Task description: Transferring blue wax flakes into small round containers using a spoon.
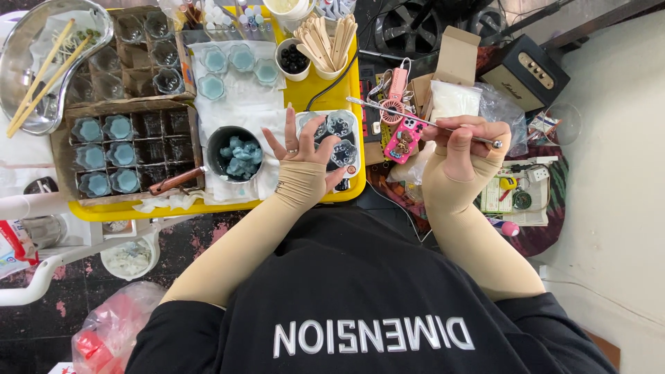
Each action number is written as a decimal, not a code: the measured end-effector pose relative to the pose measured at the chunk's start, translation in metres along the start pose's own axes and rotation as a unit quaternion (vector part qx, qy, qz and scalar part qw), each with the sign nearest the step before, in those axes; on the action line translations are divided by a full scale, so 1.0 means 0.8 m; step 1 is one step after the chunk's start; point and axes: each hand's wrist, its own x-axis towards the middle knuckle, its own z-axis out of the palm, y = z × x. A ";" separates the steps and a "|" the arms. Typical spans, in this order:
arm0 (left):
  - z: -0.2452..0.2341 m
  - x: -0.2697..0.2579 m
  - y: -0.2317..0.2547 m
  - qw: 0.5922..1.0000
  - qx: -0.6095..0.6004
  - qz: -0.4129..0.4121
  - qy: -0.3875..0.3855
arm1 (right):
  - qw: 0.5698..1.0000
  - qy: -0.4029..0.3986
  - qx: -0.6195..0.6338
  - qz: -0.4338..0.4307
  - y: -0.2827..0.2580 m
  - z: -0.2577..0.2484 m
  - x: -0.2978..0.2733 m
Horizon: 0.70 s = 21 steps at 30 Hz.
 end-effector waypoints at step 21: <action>-0.033 -0.029 -0.024 0.997 -0.008 -0.063 0.035 | 0.997 -0.066 -0.047 0.013 0.000 0.009 -0.002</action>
